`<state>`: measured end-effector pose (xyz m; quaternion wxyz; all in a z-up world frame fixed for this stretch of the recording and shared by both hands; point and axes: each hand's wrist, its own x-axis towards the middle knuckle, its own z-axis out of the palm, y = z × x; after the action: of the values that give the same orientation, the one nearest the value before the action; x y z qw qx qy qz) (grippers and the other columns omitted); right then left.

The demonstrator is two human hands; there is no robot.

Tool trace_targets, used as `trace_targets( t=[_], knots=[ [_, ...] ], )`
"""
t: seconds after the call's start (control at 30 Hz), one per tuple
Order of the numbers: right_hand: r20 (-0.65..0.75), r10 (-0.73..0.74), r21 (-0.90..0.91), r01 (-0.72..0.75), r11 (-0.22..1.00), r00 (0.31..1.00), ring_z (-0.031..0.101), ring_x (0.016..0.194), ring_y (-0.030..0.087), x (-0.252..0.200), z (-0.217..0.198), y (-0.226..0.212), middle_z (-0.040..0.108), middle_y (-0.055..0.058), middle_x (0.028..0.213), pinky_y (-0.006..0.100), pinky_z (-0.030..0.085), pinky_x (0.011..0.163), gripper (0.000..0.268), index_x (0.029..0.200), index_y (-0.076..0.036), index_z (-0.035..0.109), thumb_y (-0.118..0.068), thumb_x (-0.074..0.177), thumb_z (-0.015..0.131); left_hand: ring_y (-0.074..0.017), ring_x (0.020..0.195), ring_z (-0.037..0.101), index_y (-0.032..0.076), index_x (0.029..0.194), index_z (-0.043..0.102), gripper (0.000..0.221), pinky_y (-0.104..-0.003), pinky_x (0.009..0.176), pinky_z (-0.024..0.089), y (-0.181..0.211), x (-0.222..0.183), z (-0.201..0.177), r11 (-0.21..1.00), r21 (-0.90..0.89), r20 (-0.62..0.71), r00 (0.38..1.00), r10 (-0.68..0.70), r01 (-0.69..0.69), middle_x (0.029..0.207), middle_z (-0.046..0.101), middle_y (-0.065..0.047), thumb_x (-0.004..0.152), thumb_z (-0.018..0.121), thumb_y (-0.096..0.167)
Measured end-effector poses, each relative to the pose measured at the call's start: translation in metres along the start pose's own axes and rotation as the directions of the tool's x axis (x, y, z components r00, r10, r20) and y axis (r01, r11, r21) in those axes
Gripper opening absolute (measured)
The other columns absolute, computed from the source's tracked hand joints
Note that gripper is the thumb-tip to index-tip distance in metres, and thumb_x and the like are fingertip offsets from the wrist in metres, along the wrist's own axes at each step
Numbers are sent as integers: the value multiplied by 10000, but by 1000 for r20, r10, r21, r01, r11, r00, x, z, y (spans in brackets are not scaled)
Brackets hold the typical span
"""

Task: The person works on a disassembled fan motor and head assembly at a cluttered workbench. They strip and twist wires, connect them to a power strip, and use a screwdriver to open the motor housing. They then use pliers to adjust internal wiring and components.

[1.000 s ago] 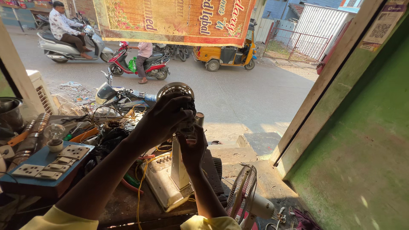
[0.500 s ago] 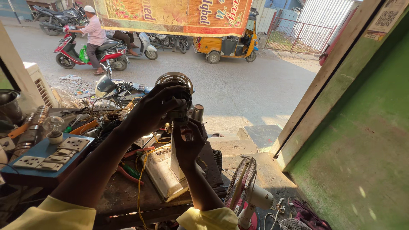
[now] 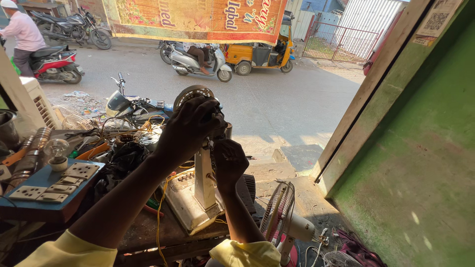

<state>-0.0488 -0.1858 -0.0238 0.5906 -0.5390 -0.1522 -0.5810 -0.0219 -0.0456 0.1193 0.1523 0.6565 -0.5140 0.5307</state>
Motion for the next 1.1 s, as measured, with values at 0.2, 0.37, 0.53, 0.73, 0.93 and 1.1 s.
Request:
trace_targets(
  t=[0.2,0.37,0.53,0.73,0.93,1.1],
  knots=[
    [-57,38,-28,-40,999,998,757,985,170,8,-10,6,765,134,1065,300,629,903,272,1186,58,680,99,922,727,-341,1291,543,166,1155,686,308,-524,1064,502,16,7,10,992,110,49,996,-72,66,1340,589,-142,851,723,199],
    [-76,91,23,-90,996,993,754,1018,194,17,-17,4,751,161,1076,318,629,917,270,1162,50,639,87,912,735,-346,1271,554,143,1151,664,300,-530,1030,523,26,14,17,985,141,53,993,-110,102,1301,599,-153,867,731,213],
    [-60,148,61,-144,988,987,756,1038,202,22,-19,3,761,183,1069,309,618,916,305,1158,25,573,89,904,730,-340,1253,562,141,1191,656,336,-507,1015,537,22,16,15,985,158,66,995,-76,65,1316,603,-154,864,723,181],
    [-16,107,-45,-108,993,994,752,1024,199,19,-21,-1,749,168,1036,302,621,910,286,1146,23,572,92,920,732,-338,1240,571,170,1166,652,314,-511,995,539,17,11,10,991,126,67,996,-54,45,1298,608,-143,862,728,198],
    [-32,66,-25,-67,997,997,760,1042,221,27,-23,0,758,191,1054,323,626,917,293,1161,23,558,81,924,720,-358,1214,572,153,1205,655,391,-559,975,547,28,12,25,974,204,77,990,-119,101,1310,588,-167,849,762,276],
    [-9,57,59,-57,997,998,762,1061,229,37,-27,7,762,227,1093,337,640,956,321,1203,17,511,56,947,702,-383,1195,574,162,1193,634,421,-601,952,554,35,20,40,944,301,103,980,-171,133,1279,580,-163,854,776,365]
  ],
)
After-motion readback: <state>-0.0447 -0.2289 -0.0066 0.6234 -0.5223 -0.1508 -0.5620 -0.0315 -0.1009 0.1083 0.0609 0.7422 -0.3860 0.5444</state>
